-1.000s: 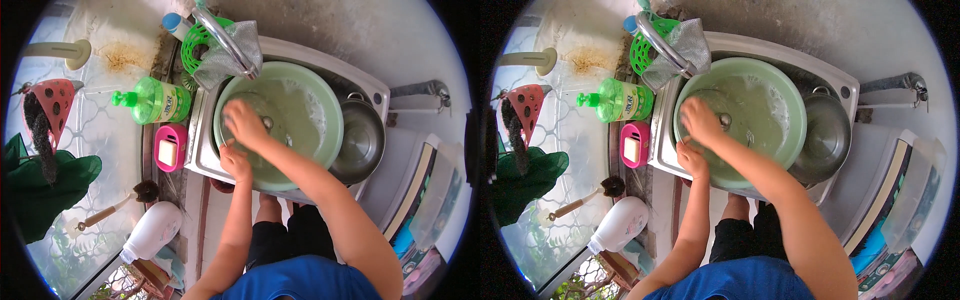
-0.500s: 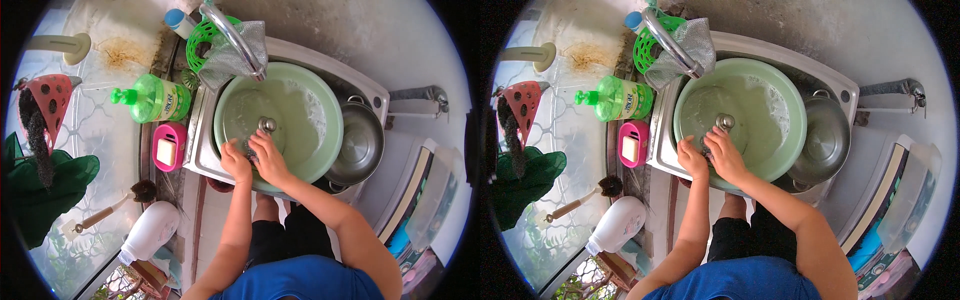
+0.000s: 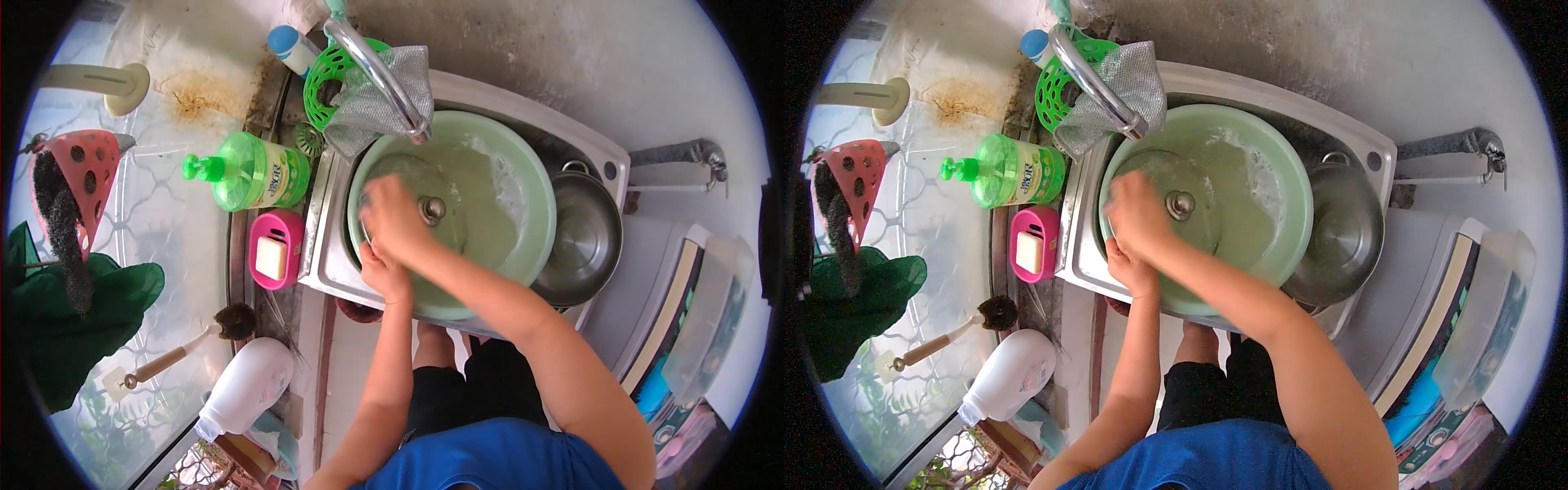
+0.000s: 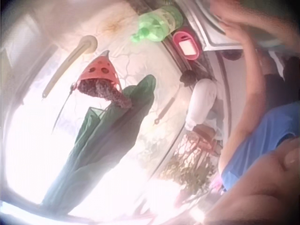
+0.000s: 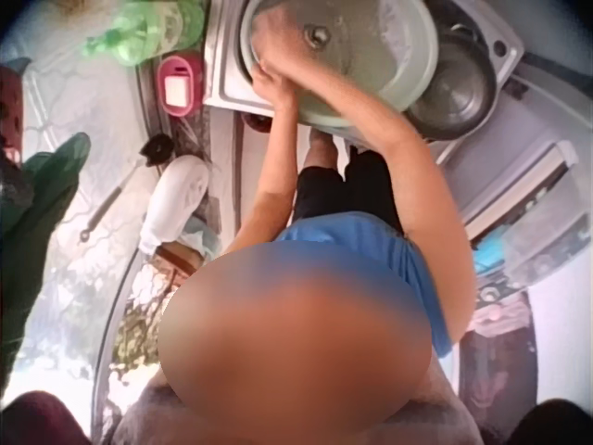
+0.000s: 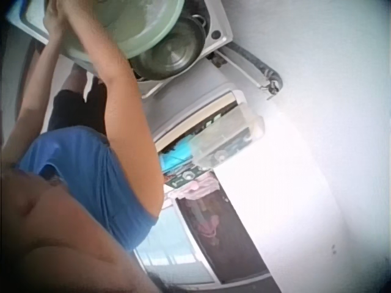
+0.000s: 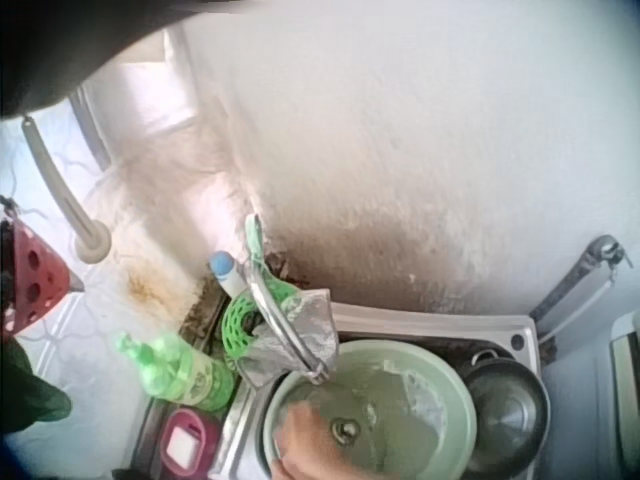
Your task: The person washes metal skewers and a glass pot lid in a plastic basin of water by hand using a scouring pad, then places the washed skewers on top of a nearby washing machine.
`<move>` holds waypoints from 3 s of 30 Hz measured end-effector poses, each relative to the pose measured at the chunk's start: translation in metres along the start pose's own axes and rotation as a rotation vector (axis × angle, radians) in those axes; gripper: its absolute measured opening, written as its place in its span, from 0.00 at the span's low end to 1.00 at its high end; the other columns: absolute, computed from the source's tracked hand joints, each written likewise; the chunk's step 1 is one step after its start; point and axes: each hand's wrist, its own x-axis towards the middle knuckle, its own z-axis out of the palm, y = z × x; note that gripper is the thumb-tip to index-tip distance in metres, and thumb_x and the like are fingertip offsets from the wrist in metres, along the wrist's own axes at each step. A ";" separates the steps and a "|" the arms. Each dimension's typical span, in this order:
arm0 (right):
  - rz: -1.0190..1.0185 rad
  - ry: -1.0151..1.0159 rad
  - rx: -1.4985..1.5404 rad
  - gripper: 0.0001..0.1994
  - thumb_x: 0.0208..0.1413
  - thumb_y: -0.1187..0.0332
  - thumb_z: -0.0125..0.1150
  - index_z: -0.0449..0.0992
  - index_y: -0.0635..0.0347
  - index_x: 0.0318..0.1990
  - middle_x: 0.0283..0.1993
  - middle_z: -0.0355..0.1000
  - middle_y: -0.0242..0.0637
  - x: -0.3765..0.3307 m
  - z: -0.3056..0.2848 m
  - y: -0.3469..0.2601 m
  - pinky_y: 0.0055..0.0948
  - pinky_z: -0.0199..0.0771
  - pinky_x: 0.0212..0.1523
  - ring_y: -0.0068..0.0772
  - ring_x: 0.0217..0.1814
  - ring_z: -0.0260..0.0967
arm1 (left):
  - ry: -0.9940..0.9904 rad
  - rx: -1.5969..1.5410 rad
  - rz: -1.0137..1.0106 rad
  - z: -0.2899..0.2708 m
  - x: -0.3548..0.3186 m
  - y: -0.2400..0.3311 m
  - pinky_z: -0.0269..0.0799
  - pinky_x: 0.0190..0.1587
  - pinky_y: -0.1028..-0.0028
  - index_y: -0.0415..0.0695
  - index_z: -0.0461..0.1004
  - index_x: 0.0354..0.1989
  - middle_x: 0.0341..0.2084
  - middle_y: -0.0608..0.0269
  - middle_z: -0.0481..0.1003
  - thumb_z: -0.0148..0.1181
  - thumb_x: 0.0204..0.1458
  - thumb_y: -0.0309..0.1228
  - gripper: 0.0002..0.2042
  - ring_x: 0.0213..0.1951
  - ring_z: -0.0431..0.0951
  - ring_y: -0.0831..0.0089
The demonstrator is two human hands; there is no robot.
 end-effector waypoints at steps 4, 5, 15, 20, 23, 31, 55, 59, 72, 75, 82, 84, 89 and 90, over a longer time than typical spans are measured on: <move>0.095 0.090 0.028 0.16 0.46 0.69 0.61 0.67 0.63 0.42 0.45 0.62 0.49 0.025 0.004 0.037 0.45 0.68 0.46 0.54 0.46 0.64 | -0.060 0.032 -0.012 0.013 -0.005 0.019 0.65 0.25 0.60 0.41 0.71 0.30 0.19 0.53 0.72 0.41 0.61 0.45 0.19 0.21 0.72 0.53; 0.243 0.170 -0.105 0.14 0.46 0.69 0.61 0.67 0.62 0.40 0.44 0.62 0.50 0.042 0.004 0.063 0.44 0.69 0.43 0.54 0.43 0.65 | -0.113 -0.061 -0.117 0.019 -0.009 0.033 0.65 0.23 0.61 0.42 0.71 0.30 0.19 0.53 0.72 0.41 0.61 0.44 0.19 0.20 0.72 0.52; 0.357 0.096 0.008 0.09 0.46 0.73 0.55 0.70 0.60 0.37 0.40 0.66 0.46 0.041 -0.012 0.089 0.46 0.67 0.44 0.52 0.44 0.65 | -0.025 0.013 0.010 0.018 -0.007 0.022 0.66 0.24 0.60 0.43 0.70 0.30 0.18 0.53 0.72 0.43 0.61 0.41 0.16 0.21 0.72 0.51; -0.235 0.013 0.200 0.11 0.44 0.73 0.57 0.73 0.56 0.38 0.45 0.67 0.42 0.003 0.002 0.025 0.40 0.69 0.49 0.47 0.50 0.66 | 0.081 0.052 0.108 0.004 -0.002 0.007 0.64 0.22 0.67 0.39 0.66 0.26 0.12 0.59 0.65 0.44 0.61 0.44 0.20 0.17 0.68 0.65; -0.018 0.038 0.182 0.10 0.42 0.71 0.58 0.74 0.57 0.36 0.44 0.68 0.40 0.025 -0.007 0.059 0.40 0.69 0.48 0.46 0.47 0.67 | 0.002 -0.014 0.050 0.012 -0.006 0.007 0.61 0.19 0.71 0.40 0.66 0.25 0.11 0.63 0.65 0.46 0.61 0.42 0.18 0.14 0.66 0.72; -0.146 -0.370 0.293 0.13 0.38 0.69 0.56 0.75 0.52 0.36 0.43 0.71 0.37 0.079 -0.061 0.101 0.40 0.70 0.42 0.44 0.42 0.70 | -0.046 -0.152 0.209 -0.003 -0.020 0.015 0.62 0.20 0.74 0.41 0.70 0.29 0.13 0.63 0.67 0.50 0.59 0.37 0.13 0.14 0.66 0.72; -0.270 0.008 0.093 0.17 0.44 0.69 0.58 0.73 0.58 0.44 0.53 0.66 0.43 0.002 -0.008 0.016 0.43 0.65 0.58 0.51 0.61 0.59 | -0.430 -0.732 0.025 -0.009 0.001 0.006 0.72 0.42 0.76 0.33 0.62 0.47 0.39 0.57 0.73 0.61 0.53 0.30 0.19 0.43 0.75 0.71; 0.148 -0.005 -0.041 0.15 0.45 0.72 0.57 0.72 0.61 0.43 0.51 0.66 0.43 0.045 -0.009 0.050 0.40 0.69 0.51 0.50 0.52 0.65 | -0.585 -0.569 -0.061 -0.010 0.003 0.006 0.75 0.31 0.76 0.29 0.60 0.52 0.42 0.53 0.72 0.60 0.53 0.31 0.23 0.33 0.78 0.72; 0.067 0.192 -0.165 0.17 0.46 0.67 0.58 0.67 0.65 0.42 0.43 0.64 0.46 0.013 0.009 0.003 0.38 0.67 0.40 0.46 0.43 0.64 | -0.457 -0.610 0.070 -0.012 0.001 -0.002 0.74 0.41 0.73 0.34 0.63 0.50 0.41 0.50 0.74 0.60 0.52 0.34 0.22 0.40 0.78 0.70; -0.288 0.060 -0.070 0.19 0.44 0.67 0.60 0.68 0.64 0.45 0.51 0.62 0.47 -0.028 -0.004 -0.029 0.42 0.64 0.55 0.50 0.56 0.61 | -0.368 -0.373 0.371 -0.017 0.015 0.001 0.72 0.44 0.70 0.37 0.60 0.57 0.41 0.52 0.75 0.59 0.51 0.39 0.28 0.42 0.76 0.70; -0.036 0.006 -0.005 0.10 0.41 0.67 0.61 0.70 0.61 0.29 0.40 0.68 0.42 0.047 0.008 0.019 0.41 0.66 0.51 0.47 0.49 0.63 | -0.526 -0.645 -0.072 -0.008 -0.002 0.013 0.73 0.35 0.77 0.34 0.65 0.40 0.31 0.59 0.75 0.58 0.54 0.28 0.12 0.33 0.77 0.74; -0.322 -0.028 -0.007 0.10 0.36 0.66 0.63 0.72 0.58 0.28 0.38 0.68 0.37 0.008 0.002 -0.003 0.42 0.65 0.53 0.43 0.52 0.63 | -0.296 -0.553 0.243 -0.010 0.002 0.008 0.73 0.33 0.73 0.34 0.66 0.42 0.26 0.58 0.76 0.62 0.49 0.35 0.19 0.31 0.78 0.69; -0.416 0.037 -0.025 0.06 0.33 0.66 0.62 0.73 0.54 0.21 0.33 0.69 0.34 0.027 -0.044 0.022 0.40 0.69 0.47 0.41 0.48 0.67 | -0.584 -0.397 0.177 -0.005 -0.001 0.008 0.73 0.30 0.72 0.37 0.67 0.37 0.27 0.55 0.79 0.58 0.52 0.32 0.12 0.26 0.80 0.61; -0.225 0.065 -0.073 0.04 0.35 0.67 0.60 0.73 0.55 0.20 0.28 0.70 0.35 0.044 -0.047 0.037 0.40 0.70 0.38 0.42 0.40 0.68 | -0.611 -0.383 0.225 -0.007 -0.003 0.015 0.73 0.30 0.73 0.38 0.67 0.35 0.27 0.57 0.80 0.56 0.54 0.29 0.08 0.26 0.80 0.64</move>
